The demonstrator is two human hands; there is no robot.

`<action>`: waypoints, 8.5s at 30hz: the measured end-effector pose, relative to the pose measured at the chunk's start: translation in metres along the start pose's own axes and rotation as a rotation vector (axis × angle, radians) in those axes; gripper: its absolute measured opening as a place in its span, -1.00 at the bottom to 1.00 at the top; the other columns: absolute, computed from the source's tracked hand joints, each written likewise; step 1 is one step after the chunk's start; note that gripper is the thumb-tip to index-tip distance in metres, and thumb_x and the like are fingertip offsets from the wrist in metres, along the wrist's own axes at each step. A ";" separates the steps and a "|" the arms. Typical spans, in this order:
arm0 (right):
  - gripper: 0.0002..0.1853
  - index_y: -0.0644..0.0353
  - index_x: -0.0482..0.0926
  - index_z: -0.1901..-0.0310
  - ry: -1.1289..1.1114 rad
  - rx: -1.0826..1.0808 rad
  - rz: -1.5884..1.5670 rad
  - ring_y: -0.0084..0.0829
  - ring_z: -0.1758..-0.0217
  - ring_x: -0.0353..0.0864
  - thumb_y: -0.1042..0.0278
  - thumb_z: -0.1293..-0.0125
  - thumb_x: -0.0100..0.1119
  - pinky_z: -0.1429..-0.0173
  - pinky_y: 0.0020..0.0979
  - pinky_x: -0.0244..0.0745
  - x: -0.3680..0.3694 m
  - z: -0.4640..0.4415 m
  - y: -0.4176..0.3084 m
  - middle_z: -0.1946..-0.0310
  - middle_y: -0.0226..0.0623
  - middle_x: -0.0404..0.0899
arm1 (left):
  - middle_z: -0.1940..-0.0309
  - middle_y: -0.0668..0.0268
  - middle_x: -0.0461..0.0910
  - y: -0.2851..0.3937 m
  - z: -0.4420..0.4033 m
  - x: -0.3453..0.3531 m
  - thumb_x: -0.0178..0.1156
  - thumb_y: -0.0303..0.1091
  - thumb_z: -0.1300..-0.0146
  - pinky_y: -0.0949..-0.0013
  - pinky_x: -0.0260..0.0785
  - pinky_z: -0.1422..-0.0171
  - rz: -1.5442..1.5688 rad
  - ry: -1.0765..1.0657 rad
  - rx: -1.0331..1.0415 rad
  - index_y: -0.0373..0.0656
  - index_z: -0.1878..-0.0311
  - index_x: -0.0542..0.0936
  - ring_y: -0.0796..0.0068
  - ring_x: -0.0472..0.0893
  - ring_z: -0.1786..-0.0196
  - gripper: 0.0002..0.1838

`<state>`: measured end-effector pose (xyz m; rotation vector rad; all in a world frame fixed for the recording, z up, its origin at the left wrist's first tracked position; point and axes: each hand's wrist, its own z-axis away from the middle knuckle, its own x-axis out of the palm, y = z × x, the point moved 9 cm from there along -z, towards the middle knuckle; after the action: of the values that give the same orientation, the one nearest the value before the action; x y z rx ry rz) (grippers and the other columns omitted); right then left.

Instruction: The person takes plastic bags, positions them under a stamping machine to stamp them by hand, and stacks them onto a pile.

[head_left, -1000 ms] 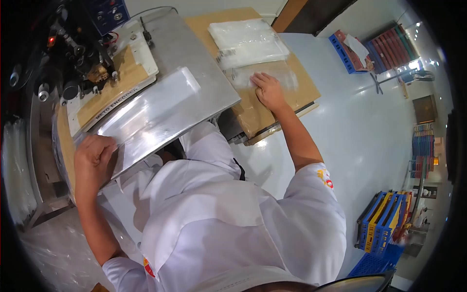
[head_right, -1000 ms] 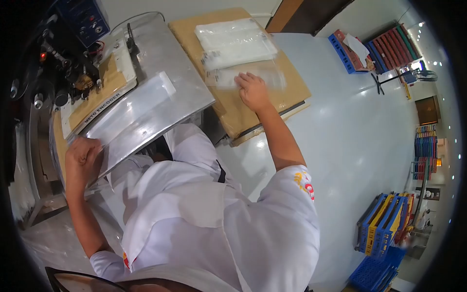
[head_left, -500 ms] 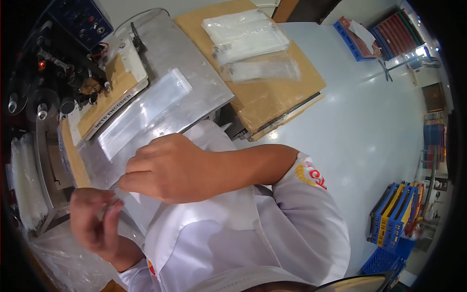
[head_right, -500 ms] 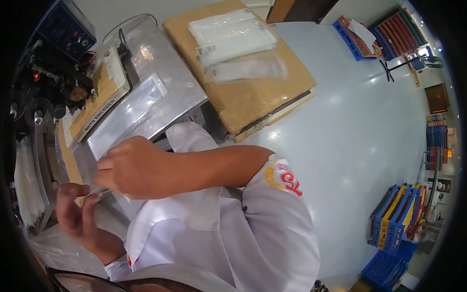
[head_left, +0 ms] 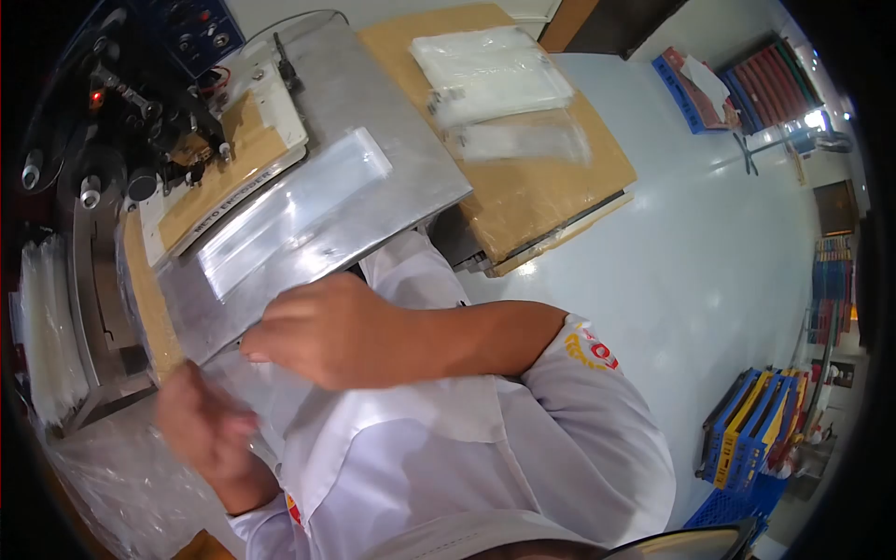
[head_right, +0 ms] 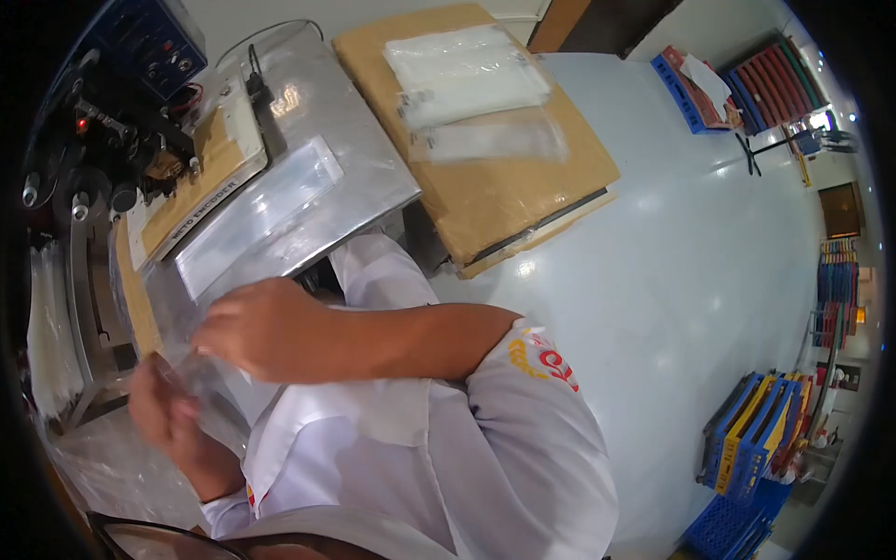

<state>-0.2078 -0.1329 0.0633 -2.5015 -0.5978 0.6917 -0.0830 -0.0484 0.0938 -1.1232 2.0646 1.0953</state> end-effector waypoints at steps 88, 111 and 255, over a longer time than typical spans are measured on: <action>-0.58 0.16 0.65 -0.20 0.118 0.354 1.201 0.06 -0.37 0.49 0.31 -0.31 0.33 -0.47 -0.05 0.32 -0.218 0.124 0.187 -0.30 -0.13 0.57 | 0.28 0.27 0.69 -0.079 -0.029 0.057 0.41 -0.50 -0.07 0.19 0.55 0.05 -0.280 -0.151 0.043 -0.19 0.23 0.69 0.19 0.67 0.18 -0.82; -0.89 0.09 0.71 0.16 -0.241 0.115 0.370 -0.30 0.42 0.64 0.41 -0.28 0.35 0.40 -0.30 0.51 0.006 -0.043 -0.003 0.47 -0.36 0.61 | 0.53 0.30 0.51 0.020 -0.032 -0.006 0.41 -0.39 -0.23 0.32 0.28 0.38 0.084 -0.026 0.212 -0.20 0.37 0.66 0.36 0.50 0.47 -0.87; -0.87 0.18 0.71 0.20 -0.273 0.162 0.026 -0.21 0.31 0.71 0.32 -0.40 0.26 0.24 -0.25 0.59 0.008 -0.018 0.018 0.38 -0.27 0.68 | 0.37 0.24 0.68 -0.027 -0.031 -0.020 0.41 -0.43 -0.20 0.40 0.39 0.18 0.416 0.207 -0.350 -0.31 0.14 0.72 0.48 0.60 0.28 -0.79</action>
<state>-0.1861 -0.1487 0.0644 -2.2869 -0.5788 1.0583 -0.0518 -0.0754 0.1138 -1.0212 2.4018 1.6533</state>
